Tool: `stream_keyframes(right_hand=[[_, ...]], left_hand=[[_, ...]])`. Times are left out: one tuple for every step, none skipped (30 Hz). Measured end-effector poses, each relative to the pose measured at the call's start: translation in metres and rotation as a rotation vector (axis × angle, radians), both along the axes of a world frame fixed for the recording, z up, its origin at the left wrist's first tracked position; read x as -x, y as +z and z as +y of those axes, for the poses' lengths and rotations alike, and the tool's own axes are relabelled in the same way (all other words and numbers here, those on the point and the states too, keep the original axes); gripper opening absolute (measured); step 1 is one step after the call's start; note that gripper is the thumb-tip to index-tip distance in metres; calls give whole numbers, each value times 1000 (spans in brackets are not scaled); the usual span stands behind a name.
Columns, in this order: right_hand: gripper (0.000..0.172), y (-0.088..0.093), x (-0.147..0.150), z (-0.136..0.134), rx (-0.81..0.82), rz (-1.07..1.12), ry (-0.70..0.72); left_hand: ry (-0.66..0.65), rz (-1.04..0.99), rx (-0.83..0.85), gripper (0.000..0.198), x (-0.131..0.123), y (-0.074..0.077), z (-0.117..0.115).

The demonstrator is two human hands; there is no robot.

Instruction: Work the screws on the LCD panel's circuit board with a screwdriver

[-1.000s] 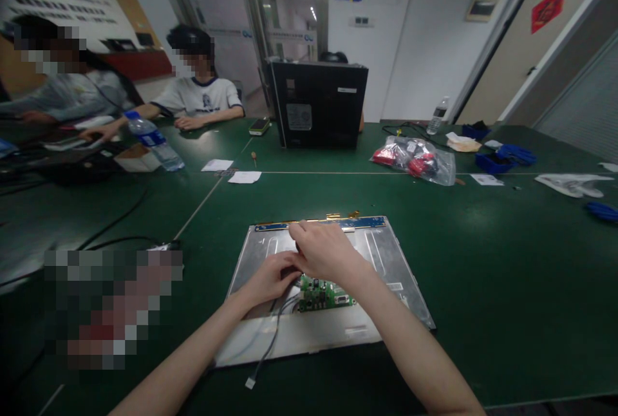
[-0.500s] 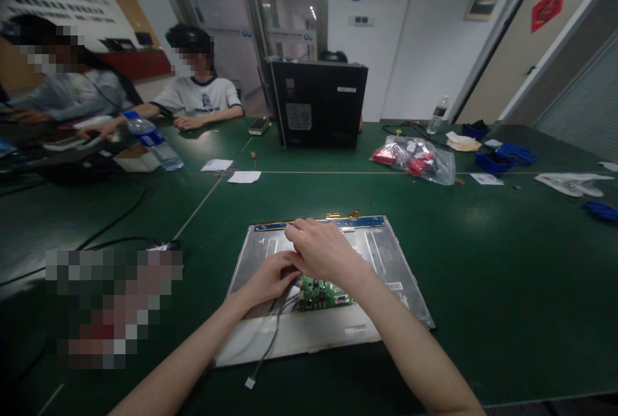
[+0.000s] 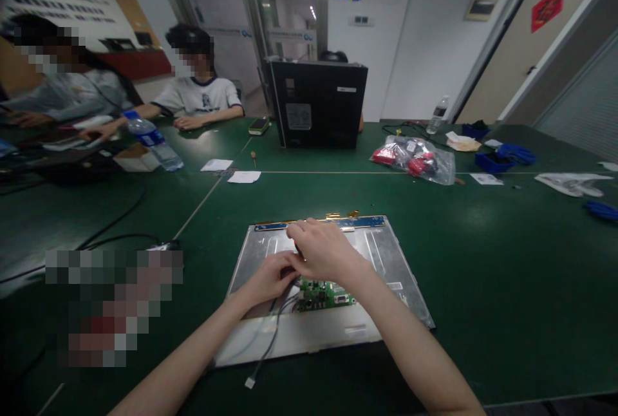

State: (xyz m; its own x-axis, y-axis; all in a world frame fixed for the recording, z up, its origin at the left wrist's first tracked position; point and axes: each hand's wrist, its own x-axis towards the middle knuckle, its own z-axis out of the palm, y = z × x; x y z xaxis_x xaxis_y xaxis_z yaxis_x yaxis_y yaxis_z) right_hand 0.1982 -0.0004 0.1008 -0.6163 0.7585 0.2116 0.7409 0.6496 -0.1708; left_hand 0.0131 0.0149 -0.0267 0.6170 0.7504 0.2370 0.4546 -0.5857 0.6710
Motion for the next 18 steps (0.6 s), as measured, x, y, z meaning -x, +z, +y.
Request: stream_keyframes(right_hand=[[11,0,-1,-1,11,25,23],[13,0,-1,-1,27,38,37],[16,0,-1,-2,41,37,40],[16,-1,-1,-2,47,26,34],[15,-2,0,-2,42,11,27],[13,-3,1,-2,29,-7,17],[10,-4,2,-1,12,-26,5],[8,-4,3,-1,-3,-47,-9],[9,-5,4,0,-12,-69,-24],[11,-5,5,0,-15,-88,-43],[15,-5,5,0,-15,-103,-62],[19,-5,5,0,-11,-108,-73],[22,-5,5,0,-8,-100,-73],[23,-4,5,-1,-7,-84,-65],[22,-3,4,-2,-3,-63,-48],[20,-3,4,-3,3,-42,-26],[17,-3,3,-4,11,-26,-4],[15,-2,3,-5,19,-19,13]], left_hand=[[1,0,-2,10,0,0,0],[-2,2,-1,10,0,-1,0],[-7,7,3,10,0,-1,0],[-11,13,8,10,0,-2,1],[-13,18,14,10,0,-3,1],[-10,22,18,10,0,-3,1],[-5,24,20,11,0,-4,1],[-2,23,20,11,0,-4,1],[-1,20,20,12,1,-4,1],[-4,15,19,13,1,-4,1],[-8,8,18,14,1,-4,1],[-14,2,17,15,1,-4,1],[-19,-4,15,15,1,-4,1],[-20,-8,11,15,1,-4,1],[-17,-10,7,14,1,-4,1],[-11,-10,3,13,1,-4,1],[-3,-7,1,11,1,-5,1],[6,-3,1,11,1,-5,1]])
